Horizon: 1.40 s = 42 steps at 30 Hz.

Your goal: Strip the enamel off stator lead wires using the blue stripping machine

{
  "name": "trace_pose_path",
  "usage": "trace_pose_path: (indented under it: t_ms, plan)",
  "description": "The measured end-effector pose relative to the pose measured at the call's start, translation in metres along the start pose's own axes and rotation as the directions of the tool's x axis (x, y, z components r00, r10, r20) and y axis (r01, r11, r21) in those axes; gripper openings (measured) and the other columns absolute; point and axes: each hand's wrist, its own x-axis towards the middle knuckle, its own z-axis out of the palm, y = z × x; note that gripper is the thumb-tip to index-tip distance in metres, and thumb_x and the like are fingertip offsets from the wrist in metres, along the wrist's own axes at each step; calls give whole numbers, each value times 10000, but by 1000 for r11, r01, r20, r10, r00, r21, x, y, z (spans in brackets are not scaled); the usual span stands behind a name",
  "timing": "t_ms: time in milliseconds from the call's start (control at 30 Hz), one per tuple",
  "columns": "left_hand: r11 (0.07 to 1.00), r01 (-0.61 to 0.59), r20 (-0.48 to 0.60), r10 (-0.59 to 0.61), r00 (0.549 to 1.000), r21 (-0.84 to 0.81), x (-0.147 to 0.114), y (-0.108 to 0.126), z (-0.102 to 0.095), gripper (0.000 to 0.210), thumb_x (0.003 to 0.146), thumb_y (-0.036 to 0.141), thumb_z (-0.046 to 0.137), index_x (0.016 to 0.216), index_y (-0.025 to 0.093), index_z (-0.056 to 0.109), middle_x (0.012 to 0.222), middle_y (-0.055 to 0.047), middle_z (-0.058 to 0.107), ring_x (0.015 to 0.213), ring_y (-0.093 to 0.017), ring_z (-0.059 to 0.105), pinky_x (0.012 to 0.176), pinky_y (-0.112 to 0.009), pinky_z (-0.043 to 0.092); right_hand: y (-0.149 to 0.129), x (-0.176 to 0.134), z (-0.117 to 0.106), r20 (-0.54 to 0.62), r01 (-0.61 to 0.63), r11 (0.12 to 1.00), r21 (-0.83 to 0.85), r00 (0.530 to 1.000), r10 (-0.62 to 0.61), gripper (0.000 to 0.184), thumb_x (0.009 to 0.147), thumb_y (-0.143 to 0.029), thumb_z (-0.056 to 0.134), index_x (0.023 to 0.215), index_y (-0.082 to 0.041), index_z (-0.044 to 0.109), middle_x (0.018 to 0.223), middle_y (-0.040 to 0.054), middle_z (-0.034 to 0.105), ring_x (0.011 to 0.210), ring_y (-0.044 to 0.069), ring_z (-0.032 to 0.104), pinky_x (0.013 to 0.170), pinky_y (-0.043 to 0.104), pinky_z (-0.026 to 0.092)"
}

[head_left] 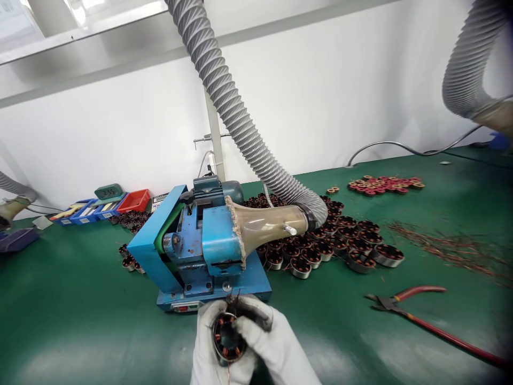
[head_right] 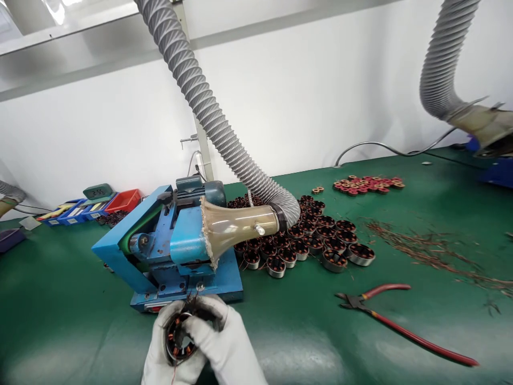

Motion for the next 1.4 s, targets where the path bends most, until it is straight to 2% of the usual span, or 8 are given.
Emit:
trace_pose_path:
  t_ms: [167, 300, 400, 633, 967, 1100, 1267, 1400]
  plan:
    - [999, -28, -37, 27, 999, -26, 11, -2, 12, 532, 671, 312, 624, 1167, 222, 453, 1165, -111, 570, 1052, -272, 569, 888, -355, 478, 19, 0, 7, -62, 281, 935, -217, 952, -300, 96, 597, -241, 694, 685, -220, 726, 763, 68, 713, 747, 227, 650, 689, 321, 535]
    - [993, -93, -39, 95, 995, 70, 21, -2, 20, 491, 708, 317, 517, 1169, 187, 404, 1187, -140, 535, 1066, -254, 550, 931, -382, 435, 28, 10, 8, -133, 159, 962, -223, 972, -192, 221, 629, -277, 675, 838, -209, 691, 810, 66, 719, 752, 218, 662, 694, 318, 546]
    - [993, -30, -28, 33, 999, 114, 32, -2, 25, 480, 715, 317, 506, 1156, 171, 381, 1185, -168, 538, 1077, -260, 541, 927, -398, 431, 31, 22, 9, -148, 83, 964, -254, 981, -123, 346, 660, -319, 651, 978, -184, 653, 969, 99, 698, 878, 238, 648, 801, 360, 519]
    - [999, -33, -53, 35, 998, 35, 52, -3, 37, 330, 786, 246, 481, 1107, 195, 424, 1176, -132, 547, 1055, -221, 549, 926, -380, 424, 26, 39, 10, -79, 155, 902, -404, 976, -204, 260, 768, -303, 513, 921, -157, 664, 970, 110, 658, 932, 247, 608, 882, 408, 451]
    - [992, -114, 22, 116, 993, -62, 57, 10, 33, 273, 781, 188, 487, 1052, 203, 460, 1065, -81, 582, 970, -176, 583, 900, -320, 441, 19, 39, 17, -141, 125, 927, -354, 972, -185, 264, 773, -312, 509, 915, -145, 655, 955, 110, 648, 924, 250, 599, 867, 406, 452]
    - [991, -107, -12, 107, 994, -82, 49, 9, 30, 302, 757, 205, 525, 1055, 195, 480, 1061, -87, 598, 973, -191, 588, 873, -329, 459, 24, 31, 14, -158, 150, 913, -379, 962, -223, 228, 765, -301, 525, 878, -175, 678, 903, 86, 654, 874, 237, 614, 811, 365, 481]
    - [983, -85, -93, 70, 993, -164, 34, -1, 28, 276, 684, 269, 624, 945, 196, 573, 976, -88, 644, 913, -229, 622, 804, -327, 498, 34, 14, 4, -73, 251, 874, -415, 949, -307, 233, 774, -309, 523, 909, -217, 690, 875, 63, 633, 804, 206, 628, 701, 292, 513]
    - [985, -90, -97, 76, 992, -149, 40, -1, 32, 285, 714, 264, 606, 986, 193, 560, 984, -89, 646, 914, -220, 621, 823, -334, 491, 29, 20, 6, -99, 183, 899, -397, 966, -240, 222, 794, -308, 511, 912, -205, 669, 914, 69, 627, 863, 208, 616, 771, 302, 496]
